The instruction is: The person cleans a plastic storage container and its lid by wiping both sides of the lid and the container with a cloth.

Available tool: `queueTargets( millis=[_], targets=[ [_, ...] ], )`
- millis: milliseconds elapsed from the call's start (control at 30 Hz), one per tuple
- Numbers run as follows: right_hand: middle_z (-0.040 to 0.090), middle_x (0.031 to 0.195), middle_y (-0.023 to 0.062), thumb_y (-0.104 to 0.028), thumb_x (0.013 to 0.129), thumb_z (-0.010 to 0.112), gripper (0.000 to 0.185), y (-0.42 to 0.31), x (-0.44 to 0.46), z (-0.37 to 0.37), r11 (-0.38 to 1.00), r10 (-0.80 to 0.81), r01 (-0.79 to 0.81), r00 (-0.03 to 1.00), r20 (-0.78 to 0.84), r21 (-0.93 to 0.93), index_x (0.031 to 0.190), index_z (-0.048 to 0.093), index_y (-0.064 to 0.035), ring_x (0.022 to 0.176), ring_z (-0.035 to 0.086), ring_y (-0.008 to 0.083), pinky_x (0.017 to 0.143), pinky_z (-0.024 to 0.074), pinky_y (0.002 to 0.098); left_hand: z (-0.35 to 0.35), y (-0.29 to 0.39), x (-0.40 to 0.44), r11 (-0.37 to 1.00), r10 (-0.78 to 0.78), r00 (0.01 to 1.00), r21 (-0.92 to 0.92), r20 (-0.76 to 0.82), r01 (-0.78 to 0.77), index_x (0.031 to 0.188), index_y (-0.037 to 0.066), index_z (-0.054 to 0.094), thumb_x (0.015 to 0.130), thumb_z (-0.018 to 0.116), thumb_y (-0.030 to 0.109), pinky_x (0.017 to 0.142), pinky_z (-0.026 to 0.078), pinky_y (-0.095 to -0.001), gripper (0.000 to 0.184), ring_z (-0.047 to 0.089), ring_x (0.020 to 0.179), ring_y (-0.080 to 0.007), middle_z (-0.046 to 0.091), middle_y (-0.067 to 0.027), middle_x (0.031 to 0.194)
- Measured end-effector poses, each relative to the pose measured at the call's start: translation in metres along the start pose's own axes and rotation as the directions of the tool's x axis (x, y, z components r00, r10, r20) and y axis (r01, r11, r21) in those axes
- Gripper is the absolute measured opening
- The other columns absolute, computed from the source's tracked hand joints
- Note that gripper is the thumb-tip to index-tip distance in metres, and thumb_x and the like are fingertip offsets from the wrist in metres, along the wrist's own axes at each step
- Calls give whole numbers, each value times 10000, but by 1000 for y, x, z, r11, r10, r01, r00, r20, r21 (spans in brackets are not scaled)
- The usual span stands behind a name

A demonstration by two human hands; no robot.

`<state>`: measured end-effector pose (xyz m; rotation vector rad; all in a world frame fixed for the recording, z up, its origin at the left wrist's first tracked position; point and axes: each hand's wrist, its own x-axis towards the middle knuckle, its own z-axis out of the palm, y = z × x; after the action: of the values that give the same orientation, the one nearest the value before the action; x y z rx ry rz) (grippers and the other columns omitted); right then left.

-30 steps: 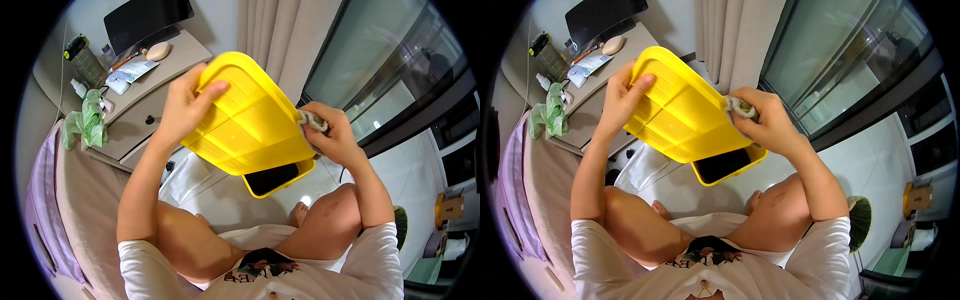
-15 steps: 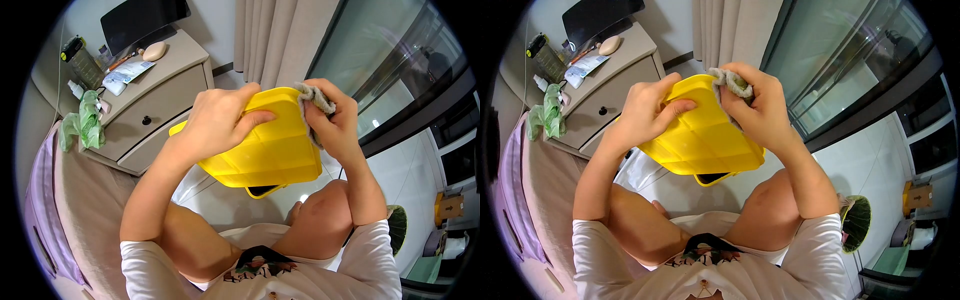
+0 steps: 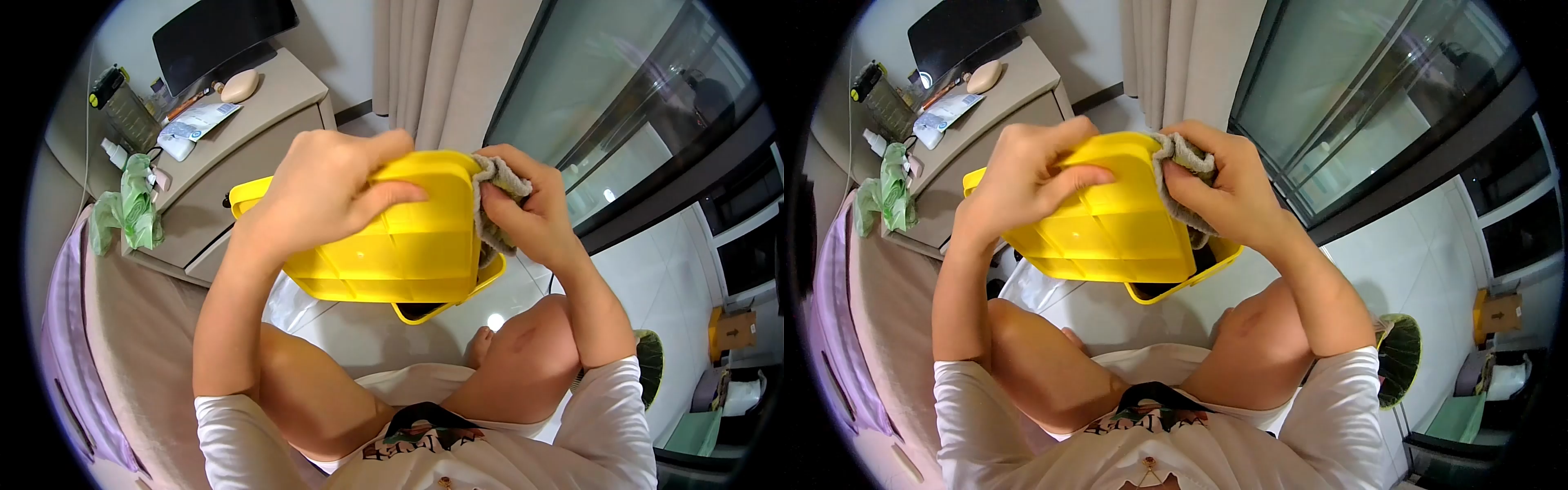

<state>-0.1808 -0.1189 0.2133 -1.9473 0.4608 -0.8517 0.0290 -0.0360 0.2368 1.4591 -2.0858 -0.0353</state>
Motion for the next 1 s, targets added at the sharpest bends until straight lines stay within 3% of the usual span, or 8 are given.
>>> queueTargets(
  millis=[67, 300, 500, 767, 833, 867, 933, 1000],
  targets=[
    [551, 706, 35, -82, 778, 560, 192, -6, 3, -3, 997, -37, 42, 997, 71, -70, 951, 568, 3, 639, 490, 76, 598, 425, 222, 9, 3, 1, 975, 204, 978, 95, -33, -201, 758, 42, 543, 740, 672, 292, 482, 393, -350, 282, 509, 513, -306, 493, -118, 538],
    [541, 717, 14, -55, 722, 531, 208, -4, 12, -4, 989, 50, -15, 971, 234, -150, 918, 587, -14, 662, 478, 59, 607, 402, 209, 12, 7, -1, 961, 165, 984, 213, 65, -176, 735, 56, 536, 719, 666, 319, 506, 391, -358, 293, 530, 543, -295, 516, -110, 569],
    [550, 691, 5, -50, 753, 540, 174, -7, 11, 1, 997, 81, -81, 994, 77, 0, 905, 595, 13, 602, 488, 57, 551, 422, 216, 9, 0, 2, 913, 293, 951, 323, -98, -248, 733, 50, 529, 654, 713, 340, 553, 405, -346, 352, 522, 584, -274, 533, -80, 641],
    [558, 739, -16, -21, 782, 507, 157, 21, 12, -4, 970, 178, -153, 976, -127, 188, 891, 612, 17, 674, 486, 46, 606, 407, 204, 0, -52, -8, 822, 205, 883, 564, -422, 78, 1167, 35, 456, 693, 691, 441, 827, 393, -334, 667, 511, 940, -298, 521, -141, 1100],
    [559, 750, -15, -22, 791, 511, 155, 26, 10, -6, 970, 175, -128, 958, -226, 206, 902, 614, 12, 675, 486, 48, 618, 402, 206, 6, -75, -15, 935, -140, 815, 195, -562, 295, 1151, 7, 464, 757, 632, 494, 878, 368, -341, 649, 520, 974, -254, 545, -133, 1070],
    [557, 753, -17, -24, 798, 512, 152, 29, 9, -9, 974, 155, -108, 958, -240, 200, 909, 610, 11, 685, 490, 49, 631, 403, 205, 6, -80, -19, 934, -142, 815, 196, -562, 298, 1151, 7, 464, 757, 632, 494, 878, 368, -341, 649, 520, 974, -254, 545, -133, 1070],
    [556, 751, -18, -23, 800, 512, 145, 27, 7, -9, 969, 150, -89, 953, -261, 231, 904, 607, 10, 687, 492, 50, 631, 402, 202, 7, -90, -26, 718, -608, 791, -477, -74, 507, 1131, -7, 482, 834, 568, 468, 829, 383, -273, 567, 529, 896, -171, 569, -101, 970],
    [566, 762, -19, -16, 803, 510, 136, 27, 6, -11, 960, 159, -84, 949, -274, 268, 899, 601, 13, 693, 502, 54, 639, 407, 197, 21, -104, -34, 674, -588, 808, -574, -36, 465, 1101, -7, 501, 857, 543, 457, 800, 388, -253, 527, 522, 868, -137, 569, -85, 933]
  ],
)
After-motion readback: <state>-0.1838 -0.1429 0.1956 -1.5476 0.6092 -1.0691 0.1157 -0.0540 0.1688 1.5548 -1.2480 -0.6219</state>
